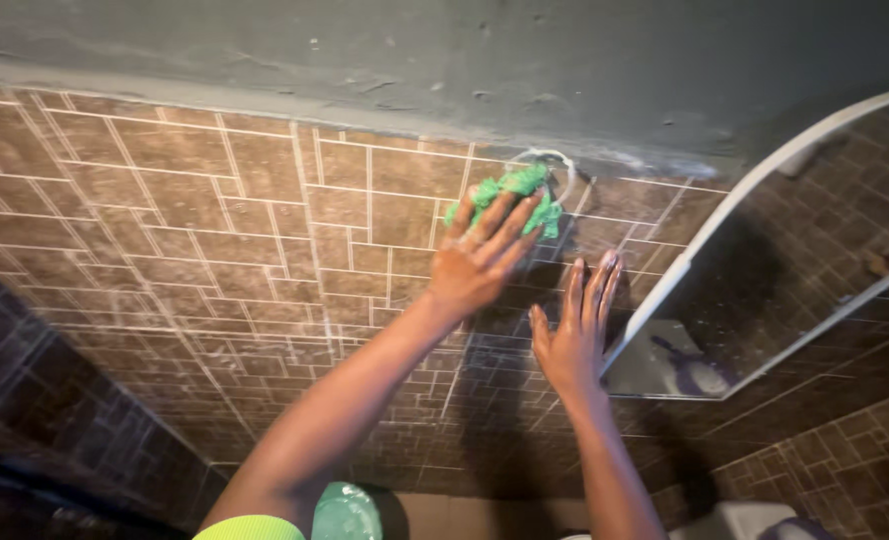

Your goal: The person scrubs the tiled walls and a mirror in a bathroom using a green sponge and soapy water. They repeatedly wipe the surfaces, occasionally dipping the sponge into a bucket to re-wet it.

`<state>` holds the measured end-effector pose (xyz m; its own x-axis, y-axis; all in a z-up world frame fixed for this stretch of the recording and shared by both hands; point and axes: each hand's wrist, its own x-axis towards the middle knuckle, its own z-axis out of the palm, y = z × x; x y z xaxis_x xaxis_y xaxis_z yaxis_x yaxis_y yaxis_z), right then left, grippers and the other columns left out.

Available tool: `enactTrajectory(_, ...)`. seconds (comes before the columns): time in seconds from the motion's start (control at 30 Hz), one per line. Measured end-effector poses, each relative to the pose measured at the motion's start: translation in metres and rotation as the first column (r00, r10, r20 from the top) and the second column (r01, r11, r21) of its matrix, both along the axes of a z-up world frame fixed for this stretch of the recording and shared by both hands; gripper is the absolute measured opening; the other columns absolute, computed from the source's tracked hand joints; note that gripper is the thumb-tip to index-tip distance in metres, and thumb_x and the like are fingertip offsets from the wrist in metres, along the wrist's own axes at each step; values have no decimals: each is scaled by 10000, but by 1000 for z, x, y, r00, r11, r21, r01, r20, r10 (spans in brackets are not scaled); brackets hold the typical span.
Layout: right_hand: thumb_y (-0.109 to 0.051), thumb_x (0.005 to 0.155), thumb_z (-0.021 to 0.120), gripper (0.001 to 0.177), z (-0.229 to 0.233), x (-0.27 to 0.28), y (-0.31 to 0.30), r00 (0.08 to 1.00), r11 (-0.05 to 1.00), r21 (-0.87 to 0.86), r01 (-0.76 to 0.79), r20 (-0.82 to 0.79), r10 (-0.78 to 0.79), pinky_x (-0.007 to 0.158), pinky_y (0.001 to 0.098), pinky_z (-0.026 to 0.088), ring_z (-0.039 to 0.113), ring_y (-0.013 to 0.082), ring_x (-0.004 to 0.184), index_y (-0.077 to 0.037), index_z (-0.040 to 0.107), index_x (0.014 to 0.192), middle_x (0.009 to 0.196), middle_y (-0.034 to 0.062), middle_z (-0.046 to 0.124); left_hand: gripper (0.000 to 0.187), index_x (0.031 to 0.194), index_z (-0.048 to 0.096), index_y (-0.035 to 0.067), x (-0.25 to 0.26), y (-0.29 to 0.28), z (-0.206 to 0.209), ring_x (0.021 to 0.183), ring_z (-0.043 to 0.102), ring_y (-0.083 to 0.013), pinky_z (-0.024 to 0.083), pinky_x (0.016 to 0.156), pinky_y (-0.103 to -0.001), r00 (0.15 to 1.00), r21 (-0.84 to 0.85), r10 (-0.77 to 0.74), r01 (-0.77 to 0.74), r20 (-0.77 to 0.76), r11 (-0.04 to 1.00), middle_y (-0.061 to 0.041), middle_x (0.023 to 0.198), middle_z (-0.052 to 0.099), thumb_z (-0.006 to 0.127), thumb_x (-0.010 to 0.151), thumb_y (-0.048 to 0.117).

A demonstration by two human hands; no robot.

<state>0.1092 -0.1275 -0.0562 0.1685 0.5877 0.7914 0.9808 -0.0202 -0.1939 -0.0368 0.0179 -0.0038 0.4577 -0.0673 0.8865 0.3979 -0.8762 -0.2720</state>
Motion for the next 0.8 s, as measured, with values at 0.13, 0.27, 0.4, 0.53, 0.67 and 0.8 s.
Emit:
enactTrajectory(0.13,-265,939,746,917,15,-40,29,996,997,18,-75,42,74,1305,602,121,33,519,1592,56,212,1613,1697,332,58,369,1315,716,151,-56,23,-1,1546,375,-311,268,1270,-614,997,-23,29,-27,76,999,-66,1633,451,657,951,161)
enactTrajectory(0.27,-327,983,706,932,31,-86,62,981,984,20,-177,81,175,1331,617,115,16,511,1611,68,172,1637,1718,316,46,394,1284,734,158,-133,50,-1,1533,379,-355,273,1252,-640,969,-63,162,-153,185,986,-81,1611,461,637,908,90)
enactTrajectory(0.4,-436,1012,662,971,36,-118,86,992,996,-27,-83,90,86,1313,671,74,-90,522,1588,71,149,1662,1718,317,-48,442,1291,731,125,-224,87,-9,1518,370,-412,303,1205,-650,924,-125,293,-270,246,955,-127,1594,465,649,860,69)
enactTrajectory(0.53,-614,996,525,1055,41,-147,115,998,988,-156,-14,55,23,1298,712,-2,-131,523,1587,68,112,1687,1724,317,-102,475,1343,697,148,-315,122,-12,1552,348,-422,323,1228,-659,867,-121,423,-405,262,906,-147,1622,453,700,877,50)
enactTrajectory(0.67,-679,978,415,1056,40,-190,132,994,980,-198,-34,96,54,1262,733,-72,-148,577,1558,48,135,1690,1720,331,-103,606,1363,613,73,-397,144,-11,1508,347,-467,311,1198,-682,789,-266,541,-476,290,838,-246,1516,507,714,765,57)
enactTrajectory(0.8,-680,949,429,1065,35,-229,153,991,976,-215,-33,118,59,1253,748,-64,-131,584,1572,45,159,1681,1732,331,-81,701,1424,574,67,-459,162,-12,1494,354,-455,283,1200,-666,657,-291,705,-643,266,709,-257,1423,569,705,737,24)
